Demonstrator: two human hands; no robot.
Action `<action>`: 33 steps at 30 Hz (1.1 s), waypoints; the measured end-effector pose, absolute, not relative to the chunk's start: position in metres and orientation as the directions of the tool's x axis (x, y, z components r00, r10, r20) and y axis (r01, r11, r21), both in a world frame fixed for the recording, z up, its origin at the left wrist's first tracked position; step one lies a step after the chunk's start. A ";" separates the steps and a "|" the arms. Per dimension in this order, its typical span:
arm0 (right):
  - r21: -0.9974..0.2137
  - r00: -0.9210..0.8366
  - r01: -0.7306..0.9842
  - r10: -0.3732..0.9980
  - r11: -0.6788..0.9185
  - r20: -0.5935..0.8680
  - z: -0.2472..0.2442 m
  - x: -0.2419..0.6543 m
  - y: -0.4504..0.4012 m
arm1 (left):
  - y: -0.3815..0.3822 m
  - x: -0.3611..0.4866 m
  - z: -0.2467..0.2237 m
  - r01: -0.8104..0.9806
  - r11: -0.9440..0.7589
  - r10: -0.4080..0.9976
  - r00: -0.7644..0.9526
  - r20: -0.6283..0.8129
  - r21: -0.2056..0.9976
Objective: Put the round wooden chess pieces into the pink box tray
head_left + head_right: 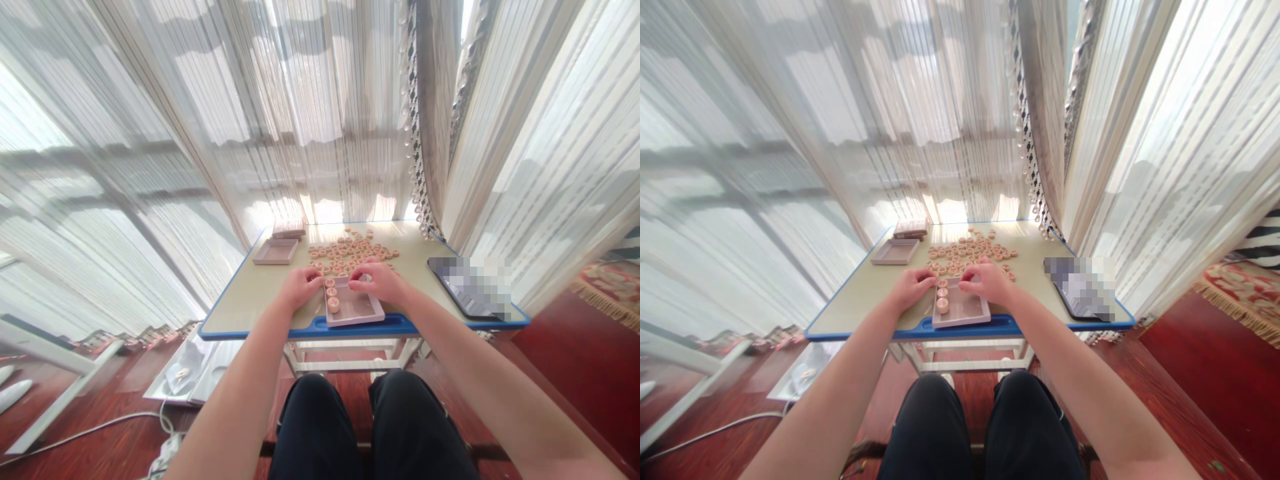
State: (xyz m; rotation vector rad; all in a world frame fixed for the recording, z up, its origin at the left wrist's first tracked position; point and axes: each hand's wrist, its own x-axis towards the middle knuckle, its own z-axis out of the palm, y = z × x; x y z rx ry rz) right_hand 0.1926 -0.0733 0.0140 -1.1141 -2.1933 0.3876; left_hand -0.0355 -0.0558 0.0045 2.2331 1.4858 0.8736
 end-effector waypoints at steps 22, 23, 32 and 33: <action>-0.852 -0.480 0.234 0.817 0.469 0.318 0.016 0.182 -0.084 | -0.060 -0.032 0.008 0.748 -0.421 0.901 0.280 0.332 0.513; -0.799 -0.500 0.279 0.791 0.533 0.353 0.017 0.181 -0.086 | -0.060 -0.031 0.008 0.750 -0.421 0.901 0.281 0.332 0.510; -0.429 -0.657 0.468 0.629 0.773 0.416 0.025 0.171 -0.096 | -0.061 -0.031 0.008 0.768 -0.431 0.895 0.299 0.330 0.473; -0.396 -0.673 0.481 0.619 0.782 0.404 0.024 0.170 -0.096 | -0.060 -0.031 0.008 0.770 -0.432 0.895 0.301 0.330 0.470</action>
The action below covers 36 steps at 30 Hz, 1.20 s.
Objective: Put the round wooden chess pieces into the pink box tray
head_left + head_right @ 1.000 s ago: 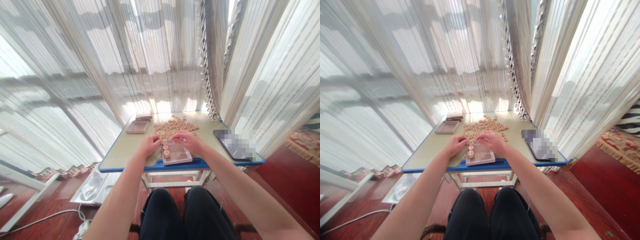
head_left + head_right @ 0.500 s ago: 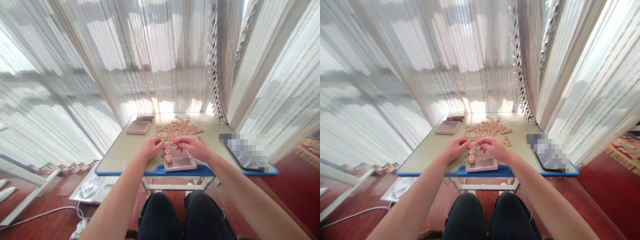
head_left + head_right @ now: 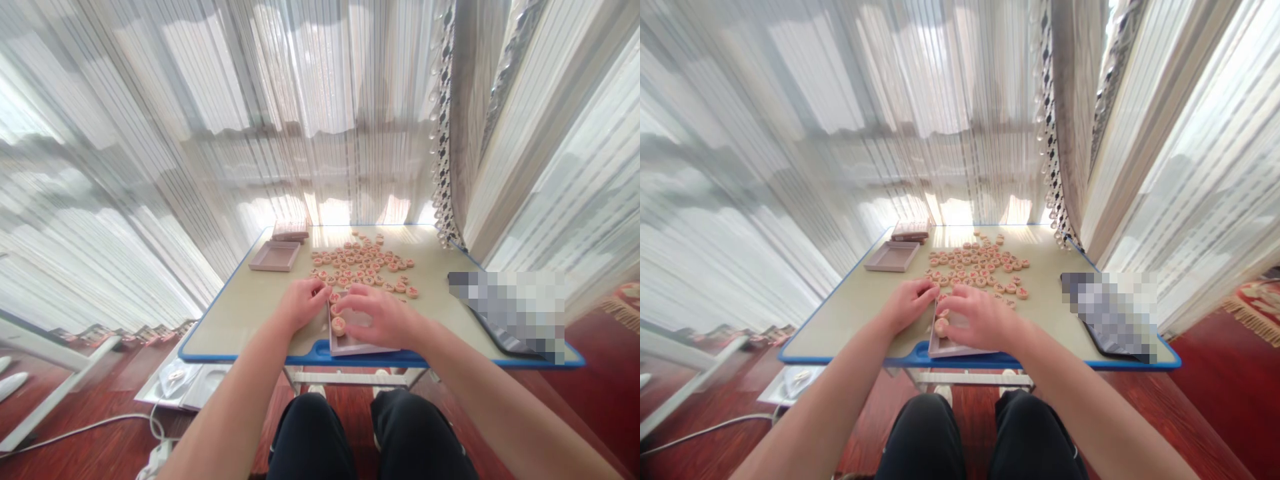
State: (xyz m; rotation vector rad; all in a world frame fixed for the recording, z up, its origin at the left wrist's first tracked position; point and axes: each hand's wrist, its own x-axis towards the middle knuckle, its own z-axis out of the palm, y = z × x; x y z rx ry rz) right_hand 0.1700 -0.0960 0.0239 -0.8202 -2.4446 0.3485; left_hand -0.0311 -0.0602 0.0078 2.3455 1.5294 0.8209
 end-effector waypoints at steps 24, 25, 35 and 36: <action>-0.320 -0.777 0.374 0.483 0.870 0.403 0.019 0.165 -0.087 | -0.056 -0.032 0.006 0.772 -0.445 0.888 0.314 0.337 0.454; -0.308 -0.780 0.372 0.475 0.876 0.408 0.019 0.165 -0.088 | -0.056 -0.032 0.006 0.770 -0.445 0.888 0.312 0.339 0.457; -0.274 -0.774 0.451 0.525 0.849 0.354 0.017 0.162 -0.091 | -0.057 -0.032 0.008 0.770 -0.436 0.893 0.305 0.331 0.466; -0.287 -0.769 0.449 0.529 0.846 0.358 0.017 0.162 -0.091 | -0.057 -0.031 0.008 0.771 -0.433 0.894 0.304 0.328 0.467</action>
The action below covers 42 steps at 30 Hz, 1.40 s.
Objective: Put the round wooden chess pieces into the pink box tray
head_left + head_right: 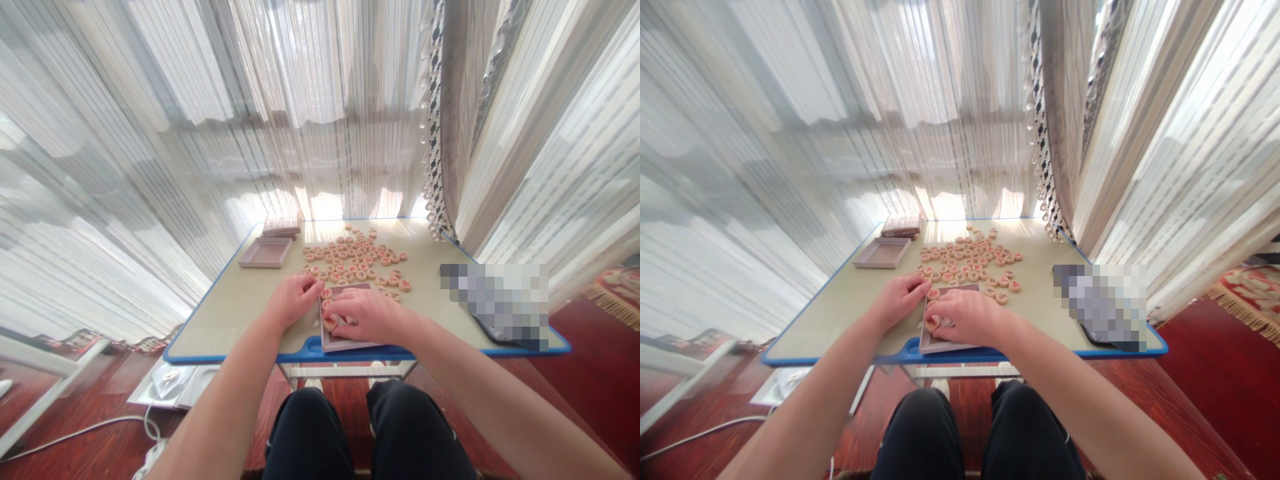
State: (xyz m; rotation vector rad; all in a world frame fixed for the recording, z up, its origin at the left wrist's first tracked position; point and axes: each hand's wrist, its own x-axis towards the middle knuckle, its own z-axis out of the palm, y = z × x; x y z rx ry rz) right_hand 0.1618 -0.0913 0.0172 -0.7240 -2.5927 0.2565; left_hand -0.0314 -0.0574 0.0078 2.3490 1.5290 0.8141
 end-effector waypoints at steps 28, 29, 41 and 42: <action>-0.529 -0.273 0.793 0.953 0.301 0.132 0.028 0.249 -0.041 | -0.058 -0.033 0.008 0.745 -0.434 0.896 0.297 0.330 0.507; -0.531 -0.283 0.791 0.952 0.302 0.120 0.028 0.249 -0.040 | -0.057 -0.033 0.008 0.744 -0.431 0.897 0.293 0.330 0.510; -0.698 -0.187 0.652 0.955 0.296 0.231 0.031 0.252 -0.044 | -0.061 -0.032 0.011 0.728 -0.433 0.897 0.285 0.339 0.532; -0.696 -0.199 0.649 0.951 0.309 0.237 0.031 0.251 -0.044 | -0.061 -0.032 0.010 0.729 -0.431 0.897 0.284 0.339 0.531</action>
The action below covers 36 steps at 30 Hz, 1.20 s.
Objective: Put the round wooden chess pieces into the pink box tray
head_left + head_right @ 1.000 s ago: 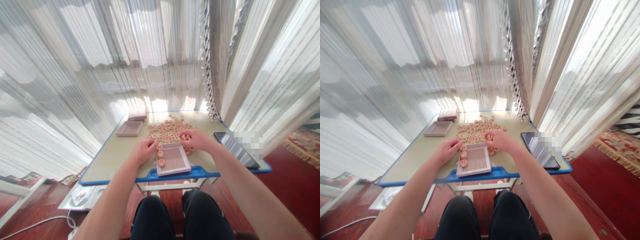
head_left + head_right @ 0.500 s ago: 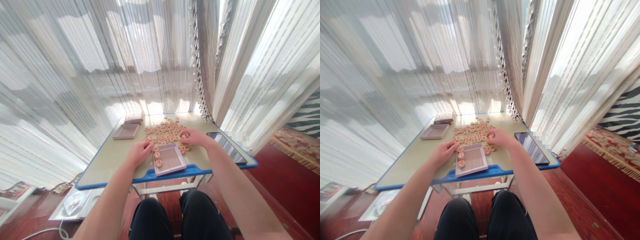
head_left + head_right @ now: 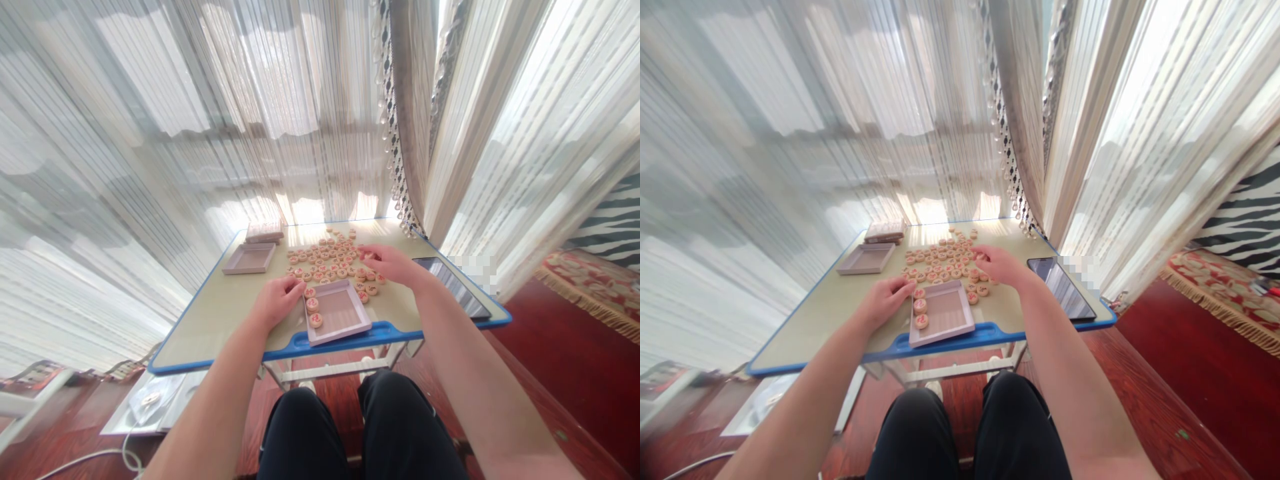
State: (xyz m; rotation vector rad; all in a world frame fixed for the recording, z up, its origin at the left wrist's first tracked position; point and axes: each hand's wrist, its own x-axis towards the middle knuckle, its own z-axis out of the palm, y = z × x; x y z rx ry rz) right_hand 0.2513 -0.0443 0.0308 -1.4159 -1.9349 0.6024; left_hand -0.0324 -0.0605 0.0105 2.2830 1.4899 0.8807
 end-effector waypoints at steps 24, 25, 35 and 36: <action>-0.762 -0.136 0.595 0.966 0.256 0.218 0.025 0.245 -0.044 | -0.058 -0.033 0.006 0.742 -0.435 0.893 0.283 0.349 0.511; -0.764 -0.159 0.586 0.963 0.271 0.220 0.025 0.245 -0.045 | -0.059 -0.033 0.006 0.741 -0.432 0.895 0.284 0.344 0.513; -0.760 -0.297 0.571 0.942 0.308 0.158 0.018 0.248 -0.039 | -0.061 -0.032 0.009 0.734 -0.423 0.900 0.273 0.340 0.531; -0.757 -0.303 0.573 0.940 0.313 0.160 0.017 0.249 -0.037 | -0.061 -0.032 0.008 0.734 -0.421 0.901 0.273 0.337 0.532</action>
